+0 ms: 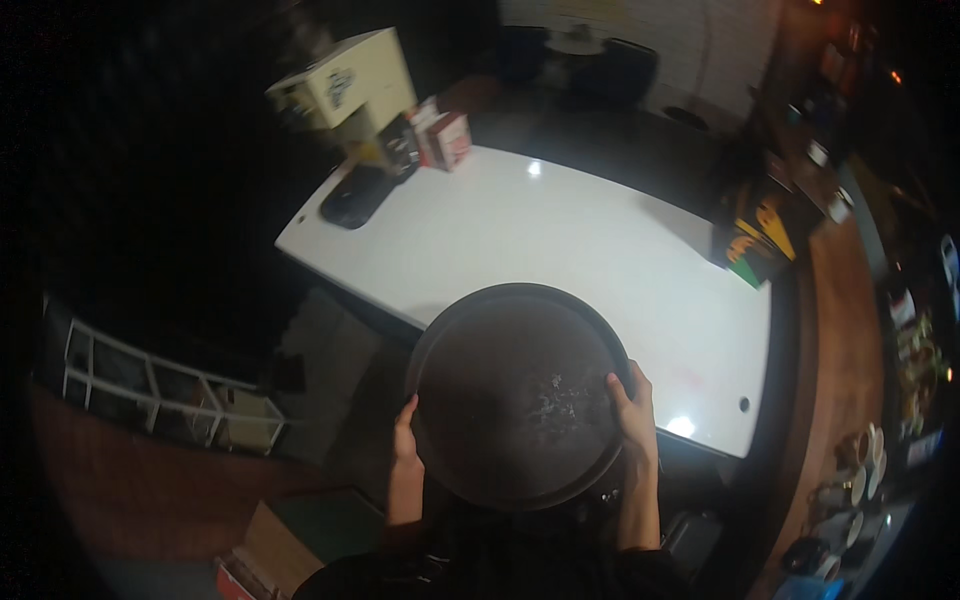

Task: The person picks up a tray and a cup from a wooden counter, carries them to another table to collect more mugs, and then places the items on a surface before handling a kettle by hand.

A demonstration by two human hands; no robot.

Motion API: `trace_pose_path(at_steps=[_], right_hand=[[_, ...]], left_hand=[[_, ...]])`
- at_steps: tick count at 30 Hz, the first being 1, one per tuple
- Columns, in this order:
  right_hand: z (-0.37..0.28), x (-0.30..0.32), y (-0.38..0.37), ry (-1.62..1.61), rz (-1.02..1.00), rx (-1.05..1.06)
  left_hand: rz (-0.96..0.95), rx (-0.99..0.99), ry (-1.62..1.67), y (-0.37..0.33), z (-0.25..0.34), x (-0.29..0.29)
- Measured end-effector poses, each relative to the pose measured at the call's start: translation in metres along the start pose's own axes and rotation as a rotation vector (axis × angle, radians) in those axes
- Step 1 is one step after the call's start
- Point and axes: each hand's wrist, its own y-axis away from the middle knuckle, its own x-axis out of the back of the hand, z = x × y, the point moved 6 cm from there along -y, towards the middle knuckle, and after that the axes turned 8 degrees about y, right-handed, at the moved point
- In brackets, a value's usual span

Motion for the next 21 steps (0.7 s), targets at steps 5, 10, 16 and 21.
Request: trace_pose_path(at_steps=[5,10,16,21], right_hand=[[-0.015,-0.14,-0.017,0.005,-0.184,0.061],[-0.026,-0.294,-0.013,0.035,-0.283,0.071],[-0.019,-0.442,-0.021,0.06,-0.389,-0.007],[-0.049,-0.537,-0.041,0.142,-0.406,-0.02]], left_hand=[[0.128,-0.166,0.217,0.008,0.072,0.102],[0.129,-0.194,0.444,0.014,0.164,0.193],[0.439,-0.222,0.3,0.007,0.263,0.287],[0.485,-0.31,0.254,-0.025,0.327,0.33]])
